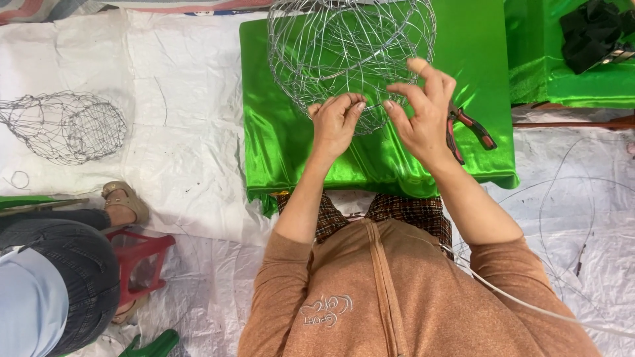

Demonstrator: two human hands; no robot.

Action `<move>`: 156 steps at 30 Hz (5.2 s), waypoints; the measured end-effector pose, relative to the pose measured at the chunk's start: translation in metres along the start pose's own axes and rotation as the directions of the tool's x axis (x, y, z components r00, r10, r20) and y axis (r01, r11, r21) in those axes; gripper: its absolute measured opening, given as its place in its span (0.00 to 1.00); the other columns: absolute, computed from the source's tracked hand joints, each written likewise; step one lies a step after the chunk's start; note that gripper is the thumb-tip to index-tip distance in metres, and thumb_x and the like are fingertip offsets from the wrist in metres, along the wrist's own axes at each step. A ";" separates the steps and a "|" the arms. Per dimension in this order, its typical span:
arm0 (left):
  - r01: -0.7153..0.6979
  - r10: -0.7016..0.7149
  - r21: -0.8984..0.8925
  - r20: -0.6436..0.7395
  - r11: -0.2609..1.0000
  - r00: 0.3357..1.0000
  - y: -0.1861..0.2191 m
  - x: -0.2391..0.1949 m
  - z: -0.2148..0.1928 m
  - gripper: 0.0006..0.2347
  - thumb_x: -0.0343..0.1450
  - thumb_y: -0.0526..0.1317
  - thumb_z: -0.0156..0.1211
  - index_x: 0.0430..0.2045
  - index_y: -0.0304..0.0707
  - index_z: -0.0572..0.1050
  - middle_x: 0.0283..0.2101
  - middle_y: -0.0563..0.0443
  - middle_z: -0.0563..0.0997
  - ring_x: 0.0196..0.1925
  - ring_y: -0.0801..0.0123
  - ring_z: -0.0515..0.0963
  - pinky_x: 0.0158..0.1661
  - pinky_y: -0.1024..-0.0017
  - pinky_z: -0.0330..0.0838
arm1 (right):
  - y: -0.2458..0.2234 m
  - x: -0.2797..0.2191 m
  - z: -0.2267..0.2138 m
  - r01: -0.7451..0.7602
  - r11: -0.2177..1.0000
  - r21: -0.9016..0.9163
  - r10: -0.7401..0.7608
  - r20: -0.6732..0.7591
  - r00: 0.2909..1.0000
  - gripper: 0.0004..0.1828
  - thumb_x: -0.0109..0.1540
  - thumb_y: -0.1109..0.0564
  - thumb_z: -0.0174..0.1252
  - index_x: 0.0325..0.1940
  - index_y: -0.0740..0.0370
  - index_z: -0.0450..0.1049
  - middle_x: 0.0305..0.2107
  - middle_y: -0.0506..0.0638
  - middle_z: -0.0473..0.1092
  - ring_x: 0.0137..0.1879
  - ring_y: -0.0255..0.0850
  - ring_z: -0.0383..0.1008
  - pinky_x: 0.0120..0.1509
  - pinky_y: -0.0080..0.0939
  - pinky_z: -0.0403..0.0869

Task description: The person assembles a wire sphere on a table covered in green fabric by twisting thin wires around metal ribs and cutting them with pliers.

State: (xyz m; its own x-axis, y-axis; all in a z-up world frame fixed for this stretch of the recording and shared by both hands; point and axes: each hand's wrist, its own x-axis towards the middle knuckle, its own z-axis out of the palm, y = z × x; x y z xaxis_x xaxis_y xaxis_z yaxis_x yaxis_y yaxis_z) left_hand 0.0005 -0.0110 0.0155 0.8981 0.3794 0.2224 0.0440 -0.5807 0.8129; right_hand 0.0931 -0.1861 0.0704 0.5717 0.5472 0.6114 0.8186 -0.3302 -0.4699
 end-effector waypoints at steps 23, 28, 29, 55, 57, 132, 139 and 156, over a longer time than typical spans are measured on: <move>-0.130 0.188 0.242 -0.236 0.962 0.953 0.045 -0.021 -0.025 0.09 0.74 0.39 0.57 0.45 0.35 0.75 0.49 0.46 0.77 0.49 0.57 0.74 0.49 0.63 0.71 | 0.005 0.008 -0.008 0.096 0.995 0.004 -0.096 0.110 0.989 0.10 0.70 0.52 0.64 0.47 0.62 0.79 0.53 0.57 0.73 0.56 0.49 0.64 0.54 0.49 0.63; -0.238 0.311 0.355 -0.165 0.904 0.936 0.047 0.002 -0.033 0.17 0.71 0.23 0.51 0.54 0.32 0.70 0.57 0.42 0.75 0.60 0.53 0.72 0.64 0.57 0.68 | -0.006 0.053 -0.024 0.247 0.936 -0.249 -0.168 0.298 0.940 0.17 0.62 0.45 0.77 0.48 0.55 0.83 0.66 0.59 0.59 0.64 0.57 0.55 0.60 0.57 0.71; -0.241 0.324 0.389 -0.162 0.889 0.932 0.045 0.005 -0.033 0.17 0.72 0.27 0.52 0.57 0.35 0.69 0.57 0.45 0.76 0.60 0.55 0.71 0.61 0.58 0.70 | -0.008 0.061 -0.026 0.291 0.898 -0.329 -0.164 0.363 0.917 0.23 0.61 0.39 0.77 0.51 0.53 0.84 0.70 0.61 0.54 0.68 0.61 0.54 0.65 0.63 0.73; -0.161 -0.149 0.499 0.525 0.851 0.838 0.083 0.057 -0.050 0.17 0.74 0.53 0.57 0.44 0.36 0.74 0.37 0.48 0.82 0.45 0.55 0.79 0.56 0.53 0.66 | -0.003 -0.021 -0.003 -0.104 0.990 0.098 0.098 0.065 0.993 0.10 0.64 0.59 0.72 0.43 0.64 0.77 0.58 0.60 0.62 0.64 0.55 0.63 0.63 0.56 0.69; -0.125 -0.219 0.512 0.559 0.850 0.800 0.086 0.059 -0.053 0.18 0.74 0.53 0.57 0.44 0.36 0.74 0.36 0.51 0.81 0.45 0.58 0.78 0.60 0.54 0.63 | 0.003 -0.037 0.003 -0.126 0.980 0.153 0.125 0.010 0.992 0.07 0.65 0.63 0.69 0.42 0.65 0.76 0.54 0.61 0.65 0.65 0.55 0.66 0.63 0.55 0.70; 0.035 -0.149 0.211 0.553 0.977 0.820 0.099 0.110 -0.102 0.14 0.68 0.49 0.70 0.44 0.51 0.78 0.22 0.68 0.71 0.29 0.77 0.74 0.61 0.59 0.52 | 0.047 -0.109 0.063 -0.860 -0.085 0.503 0.806 0.542 0.238 0.15 0.70 0.63 0.49 0.61 0.64 0.71 0.40 0.51 0.71 0.39 0.36 0.73 0.43 0.33 0.77; 0.080 -0.197 0.232 0.539 0.969 0.819 0.105 0.108 -0.098 0.15 0.68 0.49 0.69 0.46 0.53 0.78 0.25 0.67 0.71 0.33 0.74 0.74 0.59 0.61 0.54 | 0.019 -0.116 0.023 -0.520 0.838 0.164 0.489 0.195 0.850 0.12 0.68 0.61 0.60 0.55 0.67 0.79 0.40 0.58 0.79 0.39 0.41 0.79 0.40 0.38 0.79; 0.062 -0.210 0.288 0.521 0.956 0.827 0.106 0.087 -0.069 0.18 0.68 0.52 0.68 0.50 0.51 0.76 0.20 0.65 0.70 0.35 0.70 0.76 0.54 0.65 0.57 | -0.031 -0.061 0.042 -0.779 -0.158 0.607 0.639 0.665 0.388 0.43 0.66 0.58 0.48 0.79 0.60 0.33 0.79 0.53 0.33 0.83 0.46 0.31 0.83 0.52 0.32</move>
State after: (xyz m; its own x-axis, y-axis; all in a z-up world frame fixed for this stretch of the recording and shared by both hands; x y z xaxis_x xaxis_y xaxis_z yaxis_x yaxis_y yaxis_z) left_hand 0.0530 0.0102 0.1578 0.9616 0.0604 -0.2678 0.2234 -0.7390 0.6355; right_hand 0.0301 -0.1769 0.0209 0.7079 0.5127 -0.4859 -0.6080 0.0922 -0.7886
